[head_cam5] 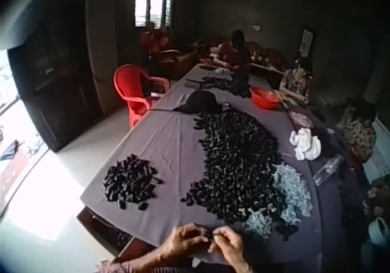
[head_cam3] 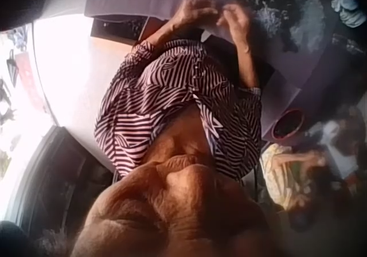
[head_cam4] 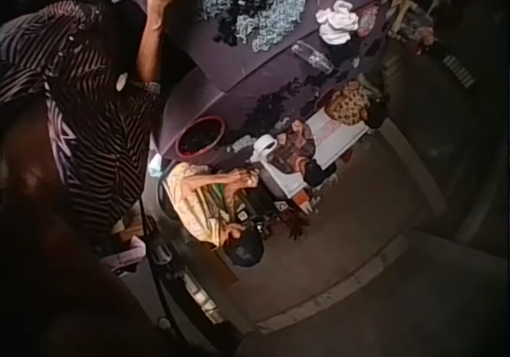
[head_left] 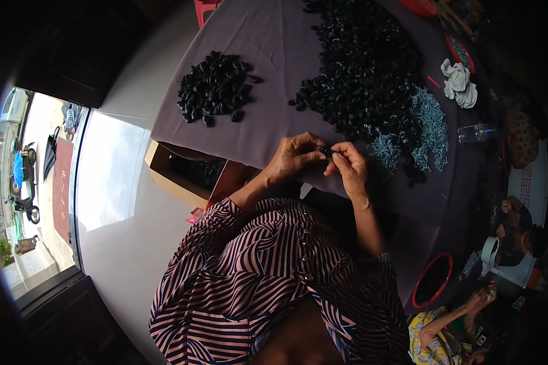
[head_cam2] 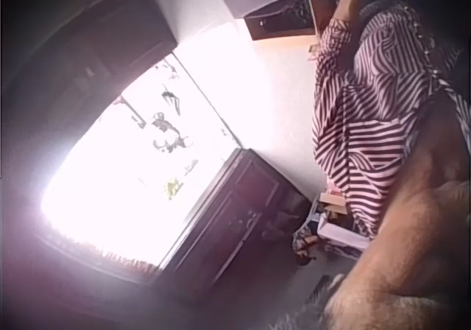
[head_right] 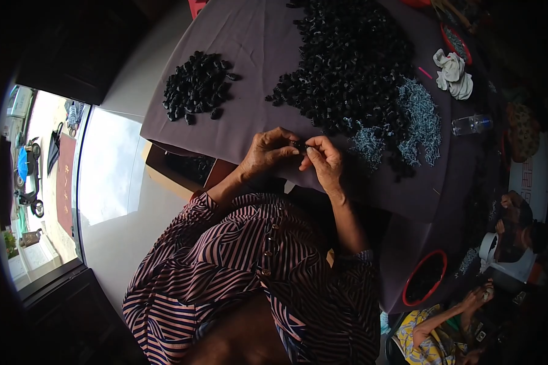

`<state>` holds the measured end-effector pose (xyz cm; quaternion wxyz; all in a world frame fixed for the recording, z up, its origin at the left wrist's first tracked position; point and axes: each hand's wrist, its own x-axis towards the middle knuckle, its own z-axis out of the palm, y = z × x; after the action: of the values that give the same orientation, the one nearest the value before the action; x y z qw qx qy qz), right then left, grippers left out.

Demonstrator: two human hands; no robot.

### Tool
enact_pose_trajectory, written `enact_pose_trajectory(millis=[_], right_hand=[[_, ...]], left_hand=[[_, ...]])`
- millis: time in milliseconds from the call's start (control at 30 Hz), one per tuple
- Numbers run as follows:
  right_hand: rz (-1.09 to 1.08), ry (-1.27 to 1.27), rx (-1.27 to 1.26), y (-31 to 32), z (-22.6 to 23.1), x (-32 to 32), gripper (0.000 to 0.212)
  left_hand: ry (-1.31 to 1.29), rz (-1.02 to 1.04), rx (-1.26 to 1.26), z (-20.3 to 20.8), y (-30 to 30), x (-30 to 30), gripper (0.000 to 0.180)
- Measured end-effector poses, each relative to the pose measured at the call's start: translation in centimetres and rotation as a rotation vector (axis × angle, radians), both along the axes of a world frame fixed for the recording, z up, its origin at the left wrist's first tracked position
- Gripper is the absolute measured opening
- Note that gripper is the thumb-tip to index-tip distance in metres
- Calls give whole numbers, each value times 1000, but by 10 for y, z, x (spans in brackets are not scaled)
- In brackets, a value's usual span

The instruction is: Sorting small black plastic components on a table.

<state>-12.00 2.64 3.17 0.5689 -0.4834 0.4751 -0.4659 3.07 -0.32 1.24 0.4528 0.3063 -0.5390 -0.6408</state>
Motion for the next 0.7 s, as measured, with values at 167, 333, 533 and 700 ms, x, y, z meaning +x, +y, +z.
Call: enact_pose_trajectory(millis=[167, 333, 533, 700], right_hand=[[-19, 27, -36, 1, 0, 8, 11], [-12, 102, -87, 2, 0, 13, 11], [-60, 93, -99, 1, -3, 13, 12], [-89, 112, -82, 2, -4, 7, 13]], left_hand=[[67, -8, 26, -12, -4, 1, 13], [208, -101, 54, -12, -7, 3, 12], [241, -44, 30, -8, -4, -1, 11], [-79, 38, -116, 1, 1, 0, 12]])
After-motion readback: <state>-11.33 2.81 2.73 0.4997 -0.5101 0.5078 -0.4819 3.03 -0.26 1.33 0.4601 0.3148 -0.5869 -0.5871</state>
